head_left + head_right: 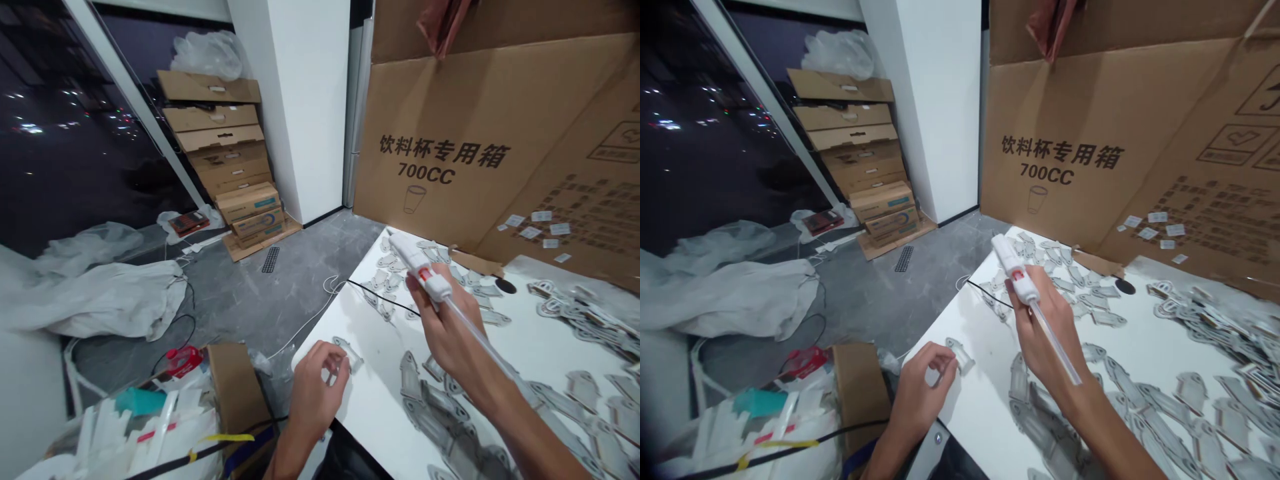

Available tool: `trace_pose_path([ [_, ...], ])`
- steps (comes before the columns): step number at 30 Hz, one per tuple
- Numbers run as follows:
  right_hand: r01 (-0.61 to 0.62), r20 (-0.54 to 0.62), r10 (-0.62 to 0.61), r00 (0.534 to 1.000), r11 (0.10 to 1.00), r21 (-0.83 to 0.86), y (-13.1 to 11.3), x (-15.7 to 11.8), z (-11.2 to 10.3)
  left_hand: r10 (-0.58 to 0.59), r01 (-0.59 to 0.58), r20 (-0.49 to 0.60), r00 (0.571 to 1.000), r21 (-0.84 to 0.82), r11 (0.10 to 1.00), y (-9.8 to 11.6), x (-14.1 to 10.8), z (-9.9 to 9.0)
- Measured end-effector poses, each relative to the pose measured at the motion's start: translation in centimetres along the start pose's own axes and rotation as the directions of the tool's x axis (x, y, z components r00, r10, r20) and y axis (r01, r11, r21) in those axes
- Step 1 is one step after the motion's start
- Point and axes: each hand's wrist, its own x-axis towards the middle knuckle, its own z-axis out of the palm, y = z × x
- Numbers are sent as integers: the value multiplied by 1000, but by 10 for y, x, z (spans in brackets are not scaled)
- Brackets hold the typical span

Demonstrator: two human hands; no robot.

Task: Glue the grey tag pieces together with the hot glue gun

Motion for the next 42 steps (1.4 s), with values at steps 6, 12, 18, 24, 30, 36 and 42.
trace_pose_path([
  [6,25,237,-36,971,998,50,27,-21,9,190,-199,178,966,32,979,3,18,-13],
  [12,110,501,-138,854,990,86,24,-35,6,138,-167,115,984,295,941,-7,17,-10],
  [18,293,717,-178,674,955,-38,24,-52,15,216,-240,110,970,317,917,-8,8,-5],
  [24,337,777,-172,605,940,-54,24,-61,25,225,-217,15,974,337,916,-9,2,0],
  [30,336,815,-132,564,939,-81,19,-64,30,198,-186,-4,980,332,925,-8,0,1],
  [36,321,838,-84,539,940,-113,19,-65,34,187,-175,-3,982,339,924,-7,1,1],
  [42,315,816,-117,566,945,-83,19,-63,36,190,-174,-13,982,338,925,-6,1,1],
])
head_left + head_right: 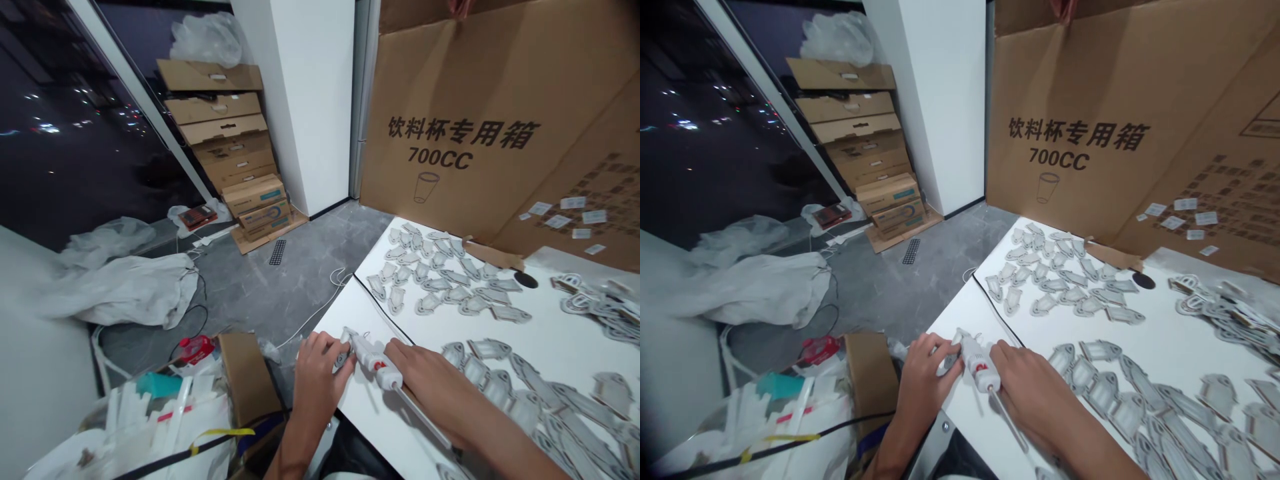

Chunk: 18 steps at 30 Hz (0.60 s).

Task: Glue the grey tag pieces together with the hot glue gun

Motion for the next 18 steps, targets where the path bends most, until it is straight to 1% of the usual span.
trace_pose_path([
  [8,-42,28,43,999,998,-38,-7,1,-6,-29,29,3,1000,7,1000,0,-2,2],
  [12,-36,-8,36,999,999,-28,-6,-1,-2,-37,37,-17,999,2,999,1,-3,3],
  [16,-24,-40,23,999,999,-34,2,-8,3,-31,31,-43,999,-7,1000,2,-3,5],
  [17,-34,-71,30,997,998,-46,6,-10,3,-27,27,-45,999,-7,1000,2,-3,5],
  [18,-47,-127,40,991,997,-55,10,-12,2,-21,21,-44,999,-6,1000,2,-3,5],
])
